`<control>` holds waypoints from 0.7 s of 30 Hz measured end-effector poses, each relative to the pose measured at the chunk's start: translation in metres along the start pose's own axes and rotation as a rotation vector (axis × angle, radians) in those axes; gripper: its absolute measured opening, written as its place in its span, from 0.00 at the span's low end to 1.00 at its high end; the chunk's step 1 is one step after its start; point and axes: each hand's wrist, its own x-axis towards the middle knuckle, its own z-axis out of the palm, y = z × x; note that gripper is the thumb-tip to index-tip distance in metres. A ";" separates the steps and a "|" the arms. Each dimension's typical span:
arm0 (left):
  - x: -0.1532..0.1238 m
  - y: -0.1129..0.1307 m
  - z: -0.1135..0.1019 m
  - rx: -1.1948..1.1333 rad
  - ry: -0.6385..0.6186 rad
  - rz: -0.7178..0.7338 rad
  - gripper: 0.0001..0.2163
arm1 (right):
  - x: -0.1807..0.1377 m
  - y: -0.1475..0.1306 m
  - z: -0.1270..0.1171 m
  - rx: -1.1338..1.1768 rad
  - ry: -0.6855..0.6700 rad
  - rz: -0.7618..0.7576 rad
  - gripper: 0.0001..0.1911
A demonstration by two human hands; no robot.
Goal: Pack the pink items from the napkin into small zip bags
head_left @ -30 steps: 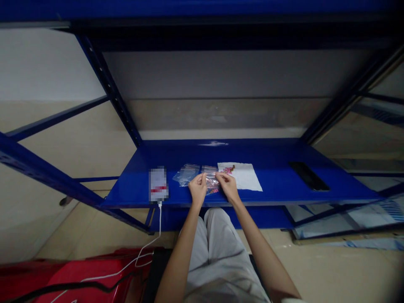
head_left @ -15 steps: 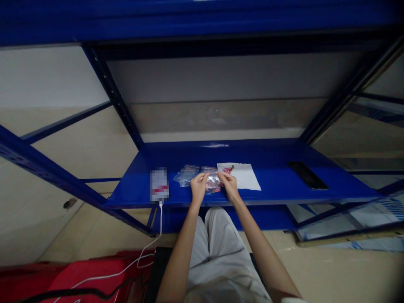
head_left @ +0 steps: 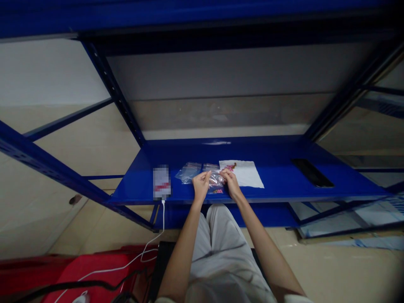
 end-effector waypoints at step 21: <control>0.004 -0.007 0.002 -0.072 -0.030 -0.099 0.15 | 0.001 0.002 0.002 -0.111 0.028 -0.054 0.15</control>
